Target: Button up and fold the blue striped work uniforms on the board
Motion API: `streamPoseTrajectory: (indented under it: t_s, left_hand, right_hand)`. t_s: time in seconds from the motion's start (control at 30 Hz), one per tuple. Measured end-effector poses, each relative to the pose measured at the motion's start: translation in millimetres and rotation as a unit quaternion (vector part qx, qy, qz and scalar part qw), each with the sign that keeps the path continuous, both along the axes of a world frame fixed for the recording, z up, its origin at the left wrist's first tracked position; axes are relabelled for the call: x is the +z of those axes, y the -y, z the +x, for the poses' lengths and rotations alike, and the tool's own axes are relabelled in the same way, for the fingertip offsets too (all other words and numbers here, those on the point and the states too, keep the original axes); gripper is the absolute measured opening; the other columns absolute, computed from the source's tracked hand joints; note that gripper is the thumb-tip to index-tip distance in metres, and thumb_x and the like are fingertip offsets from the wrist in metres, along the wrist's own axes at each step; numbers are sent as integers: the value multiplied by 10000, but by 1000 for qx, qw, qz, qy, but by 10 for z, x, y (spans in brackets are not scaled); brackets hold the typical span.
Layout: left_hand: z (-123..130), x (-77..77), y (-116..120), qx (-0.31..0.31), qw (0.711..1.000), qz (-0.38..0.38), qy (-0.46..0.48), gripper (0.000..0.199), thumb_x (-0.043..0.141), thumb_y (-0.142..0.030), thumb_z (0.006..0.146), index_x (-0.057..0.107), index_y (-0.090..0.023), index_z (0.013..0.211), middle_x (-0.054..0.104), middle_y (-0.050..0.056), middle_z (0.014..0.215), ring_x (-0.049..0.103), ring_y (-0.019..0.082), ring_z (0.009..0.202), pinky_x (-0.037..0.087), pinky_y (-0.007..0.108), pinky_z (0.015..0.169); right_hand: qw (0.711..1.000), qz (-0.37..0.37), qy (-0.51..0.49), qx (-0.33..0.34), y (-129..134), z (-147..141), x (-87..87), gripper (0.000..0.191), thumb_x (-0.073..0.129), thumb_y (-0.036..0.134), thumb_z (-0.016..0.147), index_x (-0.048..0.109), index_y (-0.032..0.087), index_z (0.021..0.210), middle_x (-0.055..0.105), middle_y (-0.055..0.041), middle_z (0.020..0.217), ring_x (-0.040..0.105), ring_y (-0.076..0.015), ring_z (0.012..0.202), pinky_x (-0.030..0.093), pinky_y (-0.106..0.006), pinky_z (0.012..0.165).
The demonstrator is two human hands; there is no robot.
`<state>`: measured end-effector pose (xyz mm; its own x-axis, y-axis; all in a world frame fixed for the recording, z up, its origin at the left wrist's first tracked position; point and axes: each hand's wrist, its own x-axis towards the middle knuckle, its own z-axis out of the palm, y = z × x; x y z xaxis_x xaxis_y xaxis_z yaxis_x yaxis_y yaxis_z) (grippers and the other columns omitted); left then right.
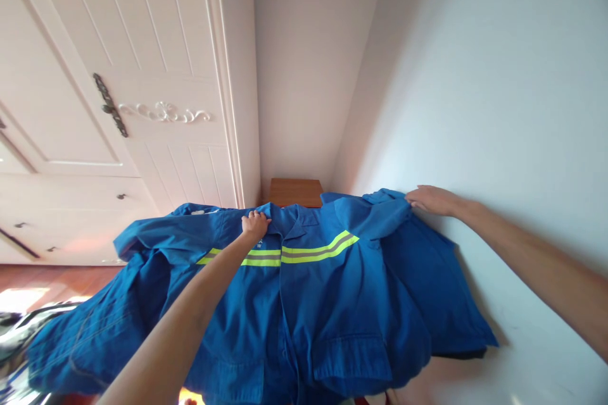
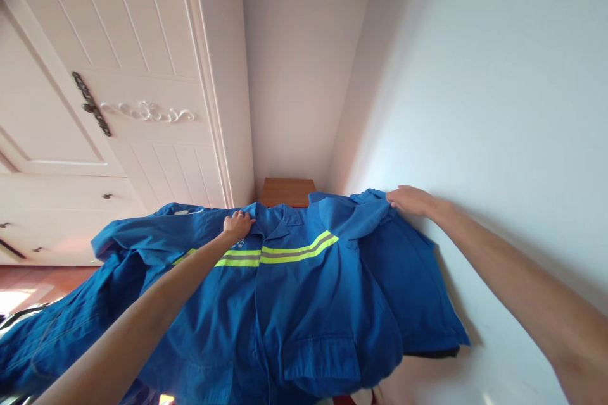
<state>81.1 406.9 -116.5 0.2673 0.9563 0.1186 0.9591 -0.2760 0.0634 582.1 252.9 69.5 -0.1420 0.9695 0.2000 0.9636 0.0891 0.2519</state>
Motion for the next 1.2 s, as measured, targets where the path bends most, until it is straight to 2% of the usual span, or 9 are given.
streamPoseTrajectory:
  t_s: [0.1,0.17,0.3,0.53,0.63,0.77,0.87,1.0,1.2]
  left_hand:
    - [59,79,44,-19,1000,2,14,473,260,-350,1003,577,-141,1286,541,236,1373,462,365,1301,416,552,977]
    - [124,124,68,-45,999,-6,28,485,248,-376,1009,601,-152,1256,548,216,1373,467,342,1310,412,520,1006]
    - [244,153,132,-96,993,-45,58,531,314,-524,993,578,-176,1295,502,175,1454,417,327,1379,375,503,1075]
    - [-228,183,791,-73,977,3,198,632,385,-493,991,383,-79,1469,357,201,1556,233,293,1488,277,441,1180]
    - [-599,187,1435,25,911,125,392,515,456,-471,969,519,-143,1362,556,157,1396,439,280,1378,378,421,1126]
    - [-898,20,2336,165,806,234,518,358,517,-408,935,615,-186,1199,654,101,1192,635,242,1092,523,408,948]
    - [-1069,-245,2841,230,787,271,505,352,581,-371,881,613,-188,1180,639,96,1176,631,240,1068,527,410,928]
    - [-1383,-784,3288,326,753,216,529,340,570,-371,846,600,-197,1136,645,95,1133,663,235,947,559,421,845]
    - [-1532,-1640,3513,347,728,-8,591,419,632,-411,772,570,-249,1153,651,110,1206,640,296,1131,564,452,872]
  right_hand:
    - [992,-114,27,39,-38,22,370,191,499,291,905,659,223,824,704,-49,708,614,-189,617,396,-286,617]
    - [992,-100,49,53,-69,37,535,237,473,348,934,656,215,863,681,-54,660,572,-180,554,358,-285,572]
    - [994,-32,83,70,-87,-87,506,444,379,512,967,665,195,846,677,-117,678,548,-190,542,404,-337,609]
    - [994,84,-20,61,731,-864,-380,361,426,394,960,617,242,1227,610,-141,1311,549,-302,1210,411,-461,1030]
    - [964,239,-113,12,1246,-1322,-911,317,404,307,974,663,237,1144,621,-121,1295,515,-307,1279,263,-569,1142]
    - [923,266,-267,83,1537,-2038,-1390,288,425,262,963,705,237,1021,692,-103,1146,604,-258,1175,417,-488,1075]
    - [926,121,-306,185,1357,-2610,-1454,344,406,313,975,683,252,1169,615,-78,1339,503,-256,1314,395,-459,1111]
    - [928,-2,-295,227,675,-3247,-1401,490,387,418,975,526,234,1407,425,-56,1537,353,-258,1430,280,-459,1179]
    - [958,-117,-228,126,-554,-3782,-1548,668,350,486,989,262,138,1553,135,-90,1653,90,-222,1520,95,-399,1215]
